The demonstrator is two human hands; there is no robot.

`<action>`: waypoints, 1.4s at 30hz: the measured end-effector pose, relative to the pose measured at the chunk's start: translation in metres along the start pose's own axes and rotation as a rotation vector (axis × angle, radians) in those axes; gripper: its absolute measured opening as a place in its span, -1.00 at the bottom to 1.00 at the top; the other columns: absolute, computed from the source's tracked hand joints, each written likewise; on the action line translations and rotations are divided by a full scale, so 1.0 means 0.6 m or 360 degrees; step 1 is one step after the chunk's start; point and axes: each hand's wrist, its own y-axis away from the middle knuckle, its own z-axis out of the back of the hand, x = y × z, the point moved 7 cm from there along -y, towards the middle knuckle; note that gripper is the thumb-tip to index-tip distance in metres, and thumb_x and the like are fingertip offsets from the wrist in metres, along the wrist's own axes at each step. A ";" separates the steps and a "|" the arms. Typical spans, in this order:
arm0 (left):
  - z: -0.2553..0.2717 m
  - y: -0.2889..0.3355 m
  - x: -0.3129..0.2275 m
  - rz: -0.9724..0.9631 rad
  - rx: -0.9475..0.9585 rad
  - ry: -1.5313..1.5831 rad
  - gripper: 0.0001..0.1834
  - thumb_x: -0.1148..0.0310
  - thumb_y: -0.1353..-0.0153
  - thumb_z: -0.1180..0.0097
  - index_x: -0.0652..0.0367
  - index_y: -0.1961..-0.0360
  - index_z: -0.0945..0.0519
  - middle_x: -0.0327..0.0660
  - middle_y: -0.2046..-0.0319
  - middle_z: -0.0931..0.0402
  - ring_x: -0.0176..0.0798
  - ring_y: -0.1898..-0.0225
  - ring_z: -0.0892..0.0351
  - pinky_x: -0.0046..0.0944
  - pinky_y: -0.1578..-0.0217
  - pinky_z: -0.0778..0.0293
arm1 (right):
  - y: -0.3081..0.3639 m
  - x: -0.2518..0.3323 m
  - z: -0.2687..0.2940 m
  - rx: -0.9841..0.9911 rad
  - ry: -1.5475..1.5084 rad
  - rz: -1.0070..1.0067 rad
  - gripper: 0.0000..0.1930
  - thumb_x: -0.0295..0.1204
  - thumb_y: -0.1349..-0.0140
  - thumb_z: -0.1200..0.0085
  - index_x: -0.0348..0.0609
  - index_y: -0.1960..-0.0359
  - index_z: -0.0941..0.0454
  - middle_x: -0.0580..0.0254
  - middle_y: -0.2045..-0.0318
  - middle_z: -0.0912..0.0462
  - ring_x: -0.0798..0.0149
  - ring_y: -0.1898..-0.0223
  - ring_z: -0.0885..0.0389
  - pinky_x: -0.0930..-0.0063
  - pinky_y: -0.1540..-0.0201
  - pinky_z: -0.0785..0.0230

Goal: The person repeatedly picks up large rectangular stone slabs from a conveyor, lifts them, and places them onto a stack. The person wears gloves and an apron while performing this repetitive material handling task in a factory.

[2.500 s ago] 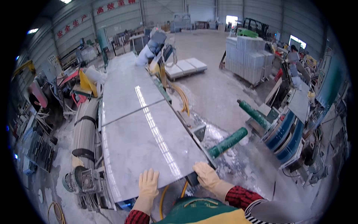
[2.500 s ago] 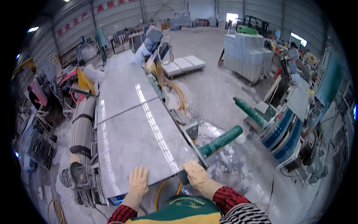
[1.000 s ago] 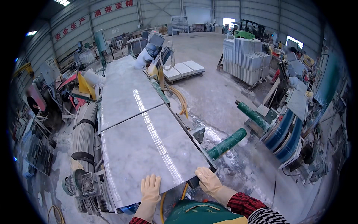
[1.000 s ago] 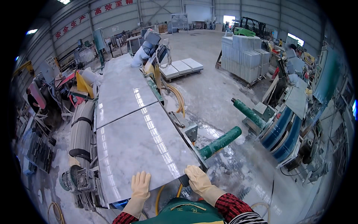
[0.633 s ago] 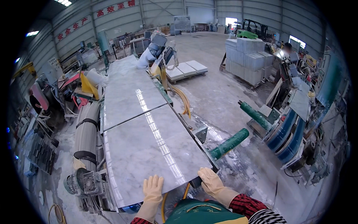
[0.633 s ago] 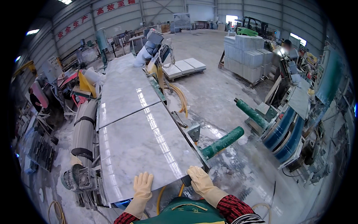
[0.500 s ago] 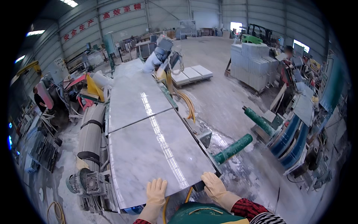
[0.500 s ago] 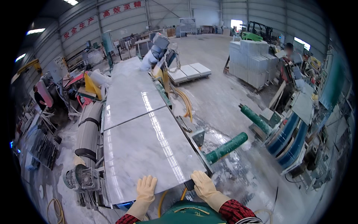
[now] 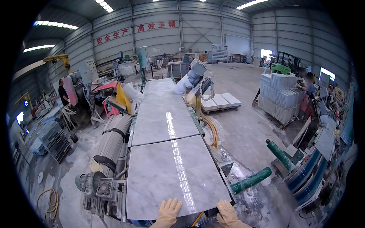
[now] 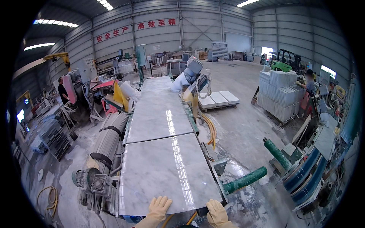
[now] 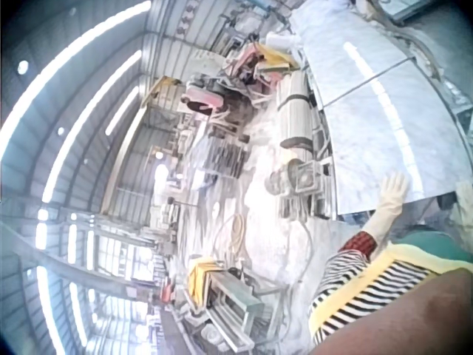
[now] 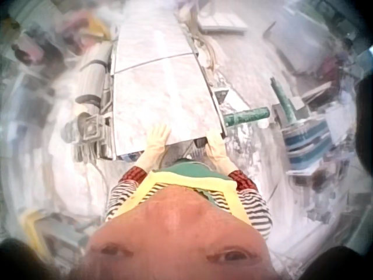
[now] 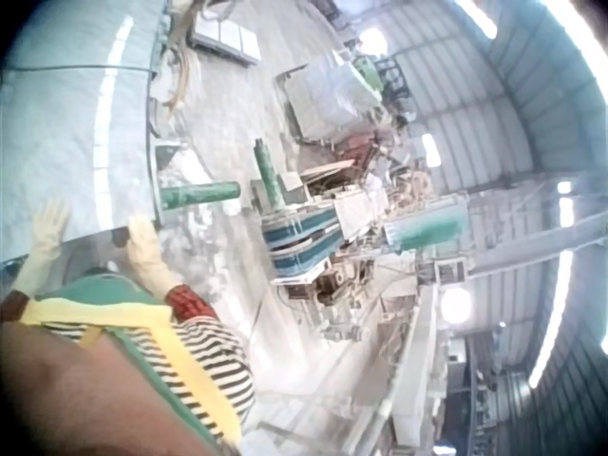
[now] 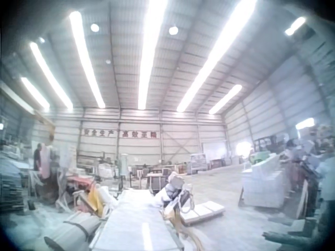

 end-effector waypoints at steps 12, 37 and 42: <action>-0.084 0.059 0.008 0.0225 0.0346 -0.0125 -0.29 0.34 -0.26 -0.14 -0.13 -0.49 -0.46 -0.06 -0.49 -0.38 0.13 -0.52 -0.29 0.24 -0.52 -0.11 | 0.065 -0.036 -0.050 -0.0047 0.0036 -0.0308 -0.51 -0.51 -0.26 -0.02 -0.27 -0.26 -0.49 -0.26 -0.20 -0.55 -0.28 -0.27 -0.48 -0.08 -0.42 -0.30; 0.159 -0.113 0.127 0.0946 0.1190 -0.0191 -0.32 0.47 -0.13 -0.23 -0.32 -0.31 -0.65 0.03 0.06 -0.74 0.11 0.03 -0.75 -0.10 0.03 -0.58 | 0.166 -0.158 0.170 -0.0394 -0.0506 -0.0626 -0.77 -0.49 -0.25 -0.12 -0.21 0.06 -0.59 -0.10 0.08 -0.65 -0.24 0.04 -0.61 0.00 -0.06 -0.50; 0.177 -0.199 0.168 0.1001 0.1173 -0.0148 -0.42 0.41 -0.16 -0.30 -0.34 -0.22 -0.73 -0.01 0.17 -0.77 0.01 0.13 -0.79 -0.15 0.07 -0.60 | 0.142 -0.155 0.162 -0.0415 -0.0636 -0.0538 -0.83 -0.49 -0.29 -0.10 -0.19 0.10 -0.55 -0.01 0.14 -0.59 -0.18 0.06 -0.58 0.02 0.00 -0.48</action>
